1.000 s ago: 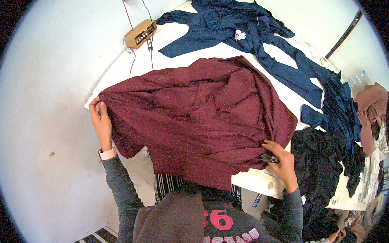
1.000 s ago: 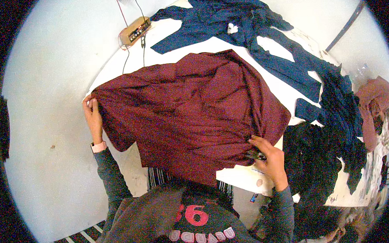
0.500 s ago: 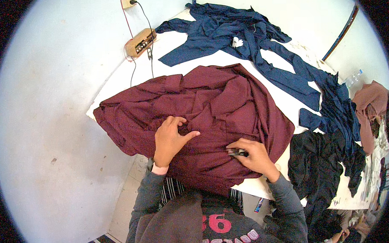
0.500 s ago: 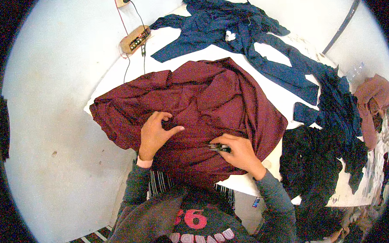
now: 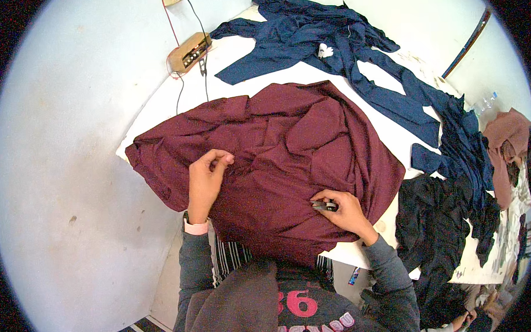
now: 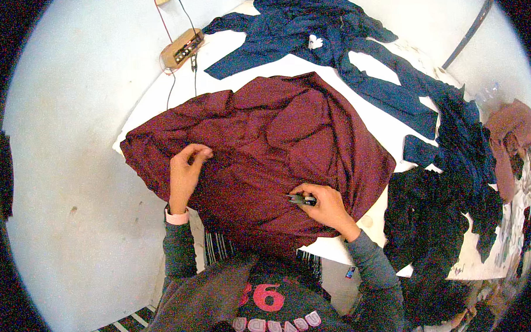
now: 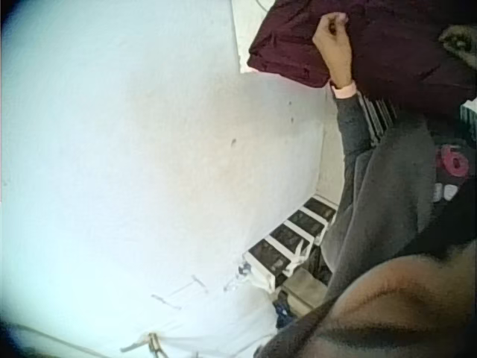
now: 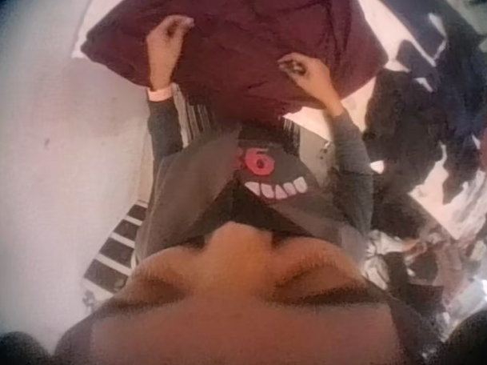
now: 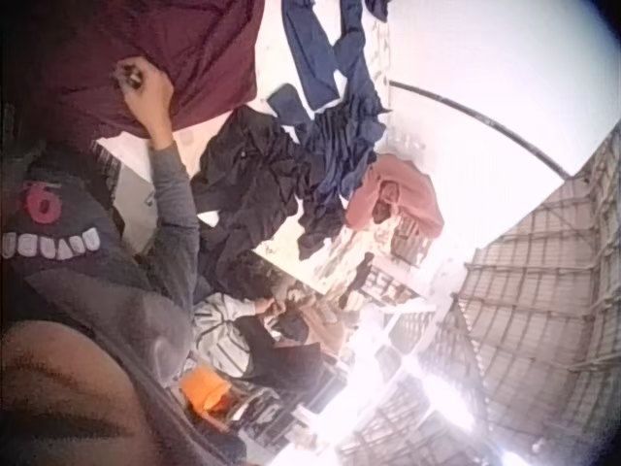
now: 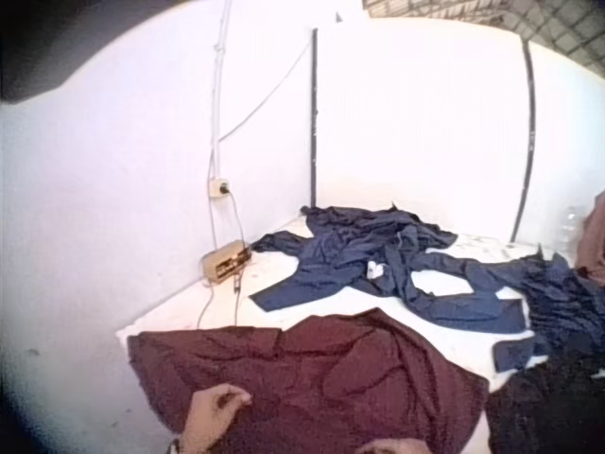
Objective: The person uses a small blade to trim loose threads and edges from a maroon garment laid on a work table. They repeatedly lift, turn, and reposition the fabric to access different areas while cutting away excess material.
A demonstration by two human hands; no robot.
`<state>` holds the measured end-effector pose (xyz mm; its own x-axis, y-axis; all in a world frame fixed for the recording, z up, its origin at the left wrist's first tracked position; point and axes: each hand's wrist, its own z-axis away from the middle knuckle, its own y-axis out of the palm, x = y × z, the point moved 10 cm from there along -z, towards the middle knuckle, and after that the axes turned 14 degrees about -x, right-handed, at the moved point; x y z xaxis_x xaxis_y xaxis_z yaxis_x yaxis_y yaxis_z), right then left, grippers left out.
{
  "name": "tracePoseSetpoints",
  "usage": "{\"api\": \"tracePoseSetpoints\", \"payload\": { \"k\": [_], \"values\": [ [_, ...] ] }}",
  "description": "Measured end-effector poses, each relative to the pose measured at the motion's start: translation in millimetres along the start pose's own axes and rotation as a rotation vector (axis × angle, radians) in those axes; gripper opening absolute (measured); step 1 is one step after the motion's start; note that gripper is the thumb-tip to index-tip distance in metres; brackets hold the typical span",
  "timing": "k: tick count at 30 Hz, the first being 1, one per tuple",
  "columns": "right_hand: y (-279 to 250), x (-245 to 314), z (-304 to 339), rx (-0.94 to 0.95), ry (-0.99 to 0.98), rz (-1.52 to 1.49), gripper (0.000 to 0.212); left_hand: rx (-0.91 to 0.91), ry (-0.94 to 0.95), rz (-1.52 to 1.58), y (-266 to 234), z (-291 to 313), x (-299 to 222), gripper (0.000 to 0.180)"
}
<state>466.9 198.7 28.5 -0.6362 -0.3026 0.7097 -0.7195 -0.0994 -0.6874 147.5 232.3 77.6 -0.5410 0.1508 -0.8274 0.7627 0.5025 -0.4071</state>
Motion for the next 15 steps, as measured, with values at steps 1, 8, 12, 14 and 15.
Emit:
{"api": "tracePoseSetpoints", "payload": {
  "k": [1,8,12,14,15],
  "values": [
    [-1.8,2.6,-2.5,0.040,0.029,0.040,0.027,0.003,0.081,-0.037,3.7,1.9,-13.2,0.017],
    [9.0,67.9,-51.0,0.019,-0.061,-0.220,0.038,0.106,0.080,-0.131,49.4,6.7,-3.4,0.020],
    [25.6,76.1,-68.5,-0.092,-0.095,-0.061,0.041,0.102,-0.061,-0.043,49.4,14.6,11.1,0.021],
    [29.9,85.3,-68.9,-0.167,-0.139,0.071,0.040,0.114,-0.095,-0.027,44.2,22.7,16.1,0.021],
    [34.1,86.6,-69.5,-0.194,-0.166,0.121,0.038,0.125,-0.087,-0.051,42.6,26.9,15.7,0.021]
  ]
}}
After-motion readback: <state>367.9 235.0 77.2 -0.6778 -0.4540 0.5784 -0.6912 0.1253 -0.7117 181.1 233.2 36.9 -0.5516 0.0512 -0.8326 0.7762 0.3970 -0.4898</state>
